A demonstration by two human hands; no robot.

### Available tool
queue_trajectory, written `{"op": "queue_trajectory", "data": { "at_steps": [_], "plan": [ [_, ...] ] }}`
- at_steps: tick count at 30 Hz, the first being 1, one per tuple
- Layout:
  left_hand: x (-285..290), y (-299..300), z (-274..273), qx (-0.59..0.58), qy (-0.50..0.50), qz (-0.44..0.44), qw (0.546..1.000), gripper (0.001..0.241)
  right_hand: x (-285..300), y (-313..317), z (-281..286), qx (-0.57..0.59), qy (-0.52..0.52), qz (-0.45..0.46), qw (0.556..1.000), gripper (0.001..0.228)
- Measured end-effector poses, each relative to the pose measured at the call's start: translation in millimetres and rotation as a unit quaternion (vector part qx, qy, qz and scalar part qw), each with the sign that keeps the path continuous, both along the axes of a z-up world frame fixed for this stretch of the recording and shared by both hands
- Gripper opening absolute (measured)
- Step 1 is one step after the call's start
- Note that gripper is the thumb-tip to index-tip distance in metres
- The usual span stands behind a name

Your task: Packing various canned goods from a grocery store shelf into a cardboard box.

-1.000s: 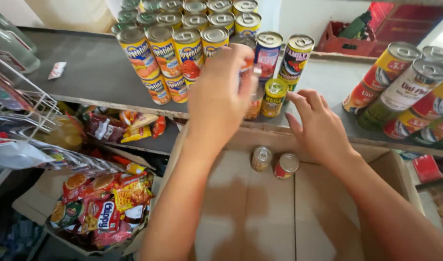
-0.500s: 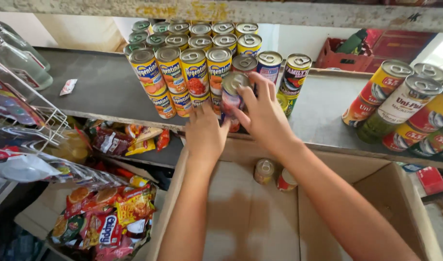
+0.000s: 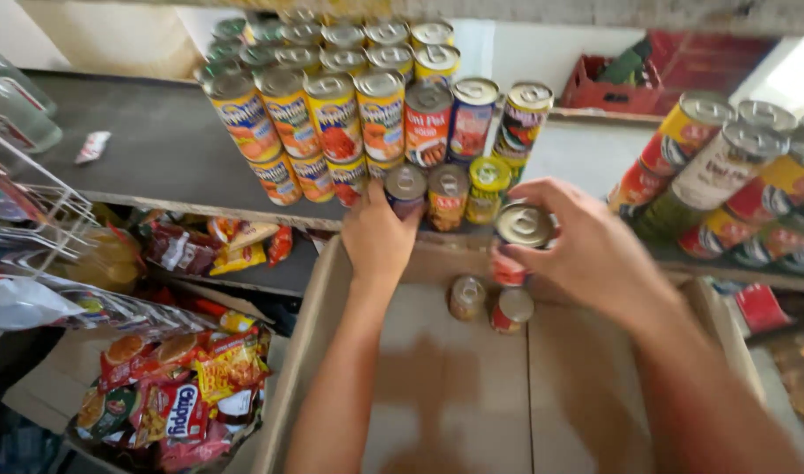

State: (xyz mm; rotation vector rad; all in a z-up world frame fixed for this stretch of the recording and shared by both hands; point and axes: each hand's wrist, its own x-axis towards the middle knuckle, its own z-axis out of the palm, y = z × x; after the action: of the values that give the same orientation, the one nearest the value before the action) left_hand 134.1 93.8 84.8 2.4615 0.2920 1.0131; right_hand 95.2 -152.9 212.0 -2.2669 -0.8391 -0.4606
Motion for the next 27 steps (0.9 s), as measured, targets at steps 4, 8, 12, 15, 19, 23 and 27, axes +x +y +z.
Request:
{"op": "queue_trajectory", "data": {
  "at_steps": [4,8,12,15,19,23,27],
  "plan": [
    [-31,-12,44,0.065,-0.049,-0.005,0.997,0.063,-9,-37,4,-0.164,0.073,-0.061,0.982,0.053],
    [-80,-31,117,0.015,-0.1,-0.119,0.988,0.059,-10,-65,-25,-0.3,0.197,-0.117,0.926,0.055],
    [-94,-45,155,-0.108,0.069,-0.267,0.955,0.053,-1,-89,-87,-0.34,0.209,-0.108,0.911,0.048],
    [-84,-58,128,-0.097,0.178,-0.3,0.932,0.053,3,-99,-131,-0.352,0.17,-0.098,0.915,0.064],
    [-73,-57,40,0.052,0.128,-0.338,0.931,0.055,8,-97,-152,-0.327,0.118,-0.068,0.935,0.064],
    [-73,-43,-14,0.073,0.205,-0.327,0.919,0.056,10,-98,-167,-0.301,0.161,-0.103,0.934,0.062],
    [-69,-25,-53,0.039,0.31,-0.248,0.917,0.053,17,-100,-183,-0.196,0.137,-0.058,0.969,0.071]
  ]
}}
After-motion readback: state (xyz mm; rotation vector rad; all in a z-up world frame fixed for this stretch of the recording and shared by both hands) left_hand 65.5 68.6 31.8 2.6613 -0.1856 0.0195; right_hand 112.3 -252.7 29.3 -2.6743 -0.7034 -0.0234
